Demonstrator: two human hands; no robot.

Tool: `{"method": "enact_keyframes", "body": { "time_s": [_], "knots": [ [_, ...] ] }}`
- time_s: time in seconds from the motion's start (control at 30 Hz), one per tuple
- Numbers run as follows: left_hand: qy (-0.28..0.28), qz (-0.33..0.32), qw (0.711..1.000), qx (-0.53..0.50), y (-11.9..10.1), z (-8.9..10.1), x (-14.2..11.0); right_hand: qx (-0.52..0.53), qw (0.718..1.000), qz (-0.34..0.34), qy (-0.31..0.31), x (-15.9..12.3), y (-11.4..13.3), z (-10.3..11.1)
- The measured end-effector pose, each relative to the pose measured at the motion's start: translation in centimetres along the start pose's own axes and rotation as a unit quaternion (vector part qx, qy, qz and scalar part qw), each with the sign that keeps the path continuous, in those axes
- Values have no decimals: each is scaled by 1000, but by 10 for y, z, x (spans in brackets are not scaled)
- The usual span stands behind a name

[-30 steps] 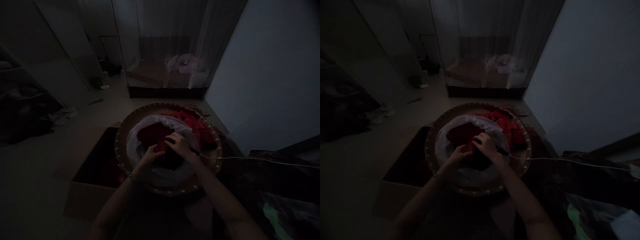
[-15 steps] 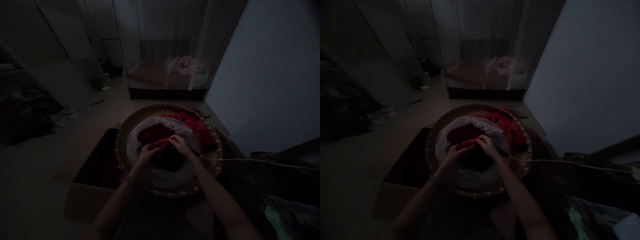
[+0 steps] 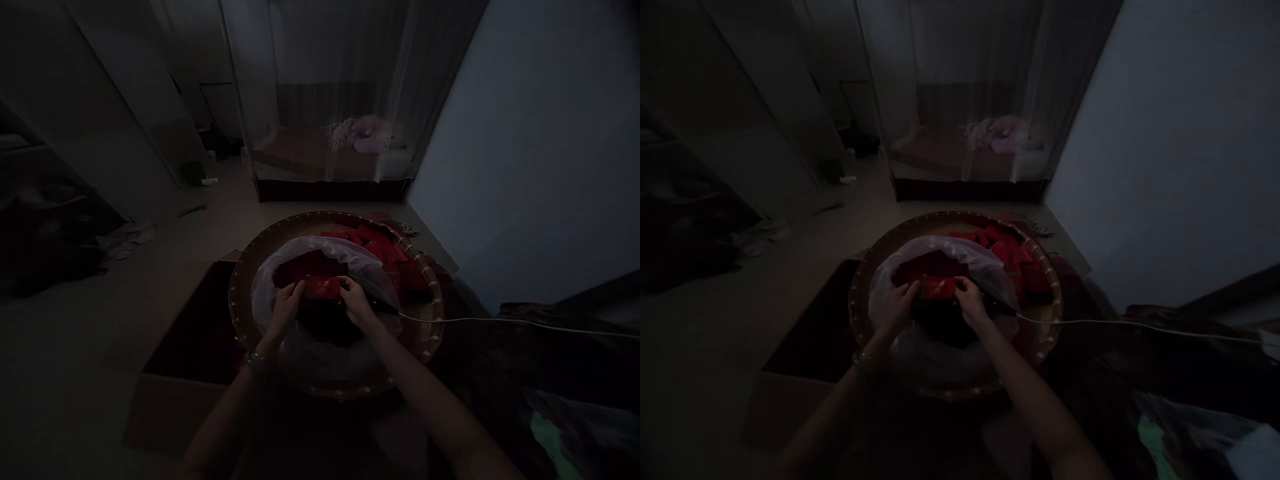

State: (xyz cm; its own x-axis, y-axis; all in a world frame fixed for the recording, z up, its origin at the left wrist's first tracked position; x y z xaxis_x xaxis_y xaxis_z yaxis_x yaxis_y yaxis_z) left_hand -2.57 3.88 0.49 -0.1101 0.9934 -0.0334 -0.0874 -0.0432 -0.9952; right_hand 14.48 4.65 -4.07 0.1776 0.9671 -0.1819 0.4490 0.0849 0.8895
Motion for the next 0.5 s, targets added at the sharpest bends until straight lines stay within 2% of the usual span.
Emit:
{"method": "enact_keyframes", "body": {
  "time_s": [0.13,0.27,0.4,0.5],
  "knots": [
    [12,-135,979,154,-23,1,-3,105,993,-41,24,1,-8,-6],
    [36,-237,914,326,-55,-6,-15,176,978,-83,74,1,-21,-13],
    [32,-283,845,452,-88,-16,-29,204,970,-99,93,1,-31,-17],
    [38,-293,819,492,-102,-26,-32,228,957,-152,93,-1,-35,-18]
  ]
}}
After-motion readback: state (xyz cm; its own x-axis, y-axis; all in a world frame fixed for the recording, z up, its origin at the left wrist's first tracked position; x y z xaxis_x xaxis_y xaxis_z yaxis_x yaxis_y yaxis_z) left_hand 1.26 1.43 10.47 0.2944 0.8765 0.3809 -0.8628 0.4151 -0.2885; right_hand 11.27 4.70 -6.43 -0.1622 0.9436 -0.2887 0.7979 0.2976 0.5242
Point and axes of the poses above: each hand's wrist, its own x-axis towards the middle knuckle, its own z-axis out of the back of the hand, y = z × x, the point moved 3 cm from there along x, towards the middle knuckle, and after that the axes turned 4 degrees about -y, right-handed, at the moved point
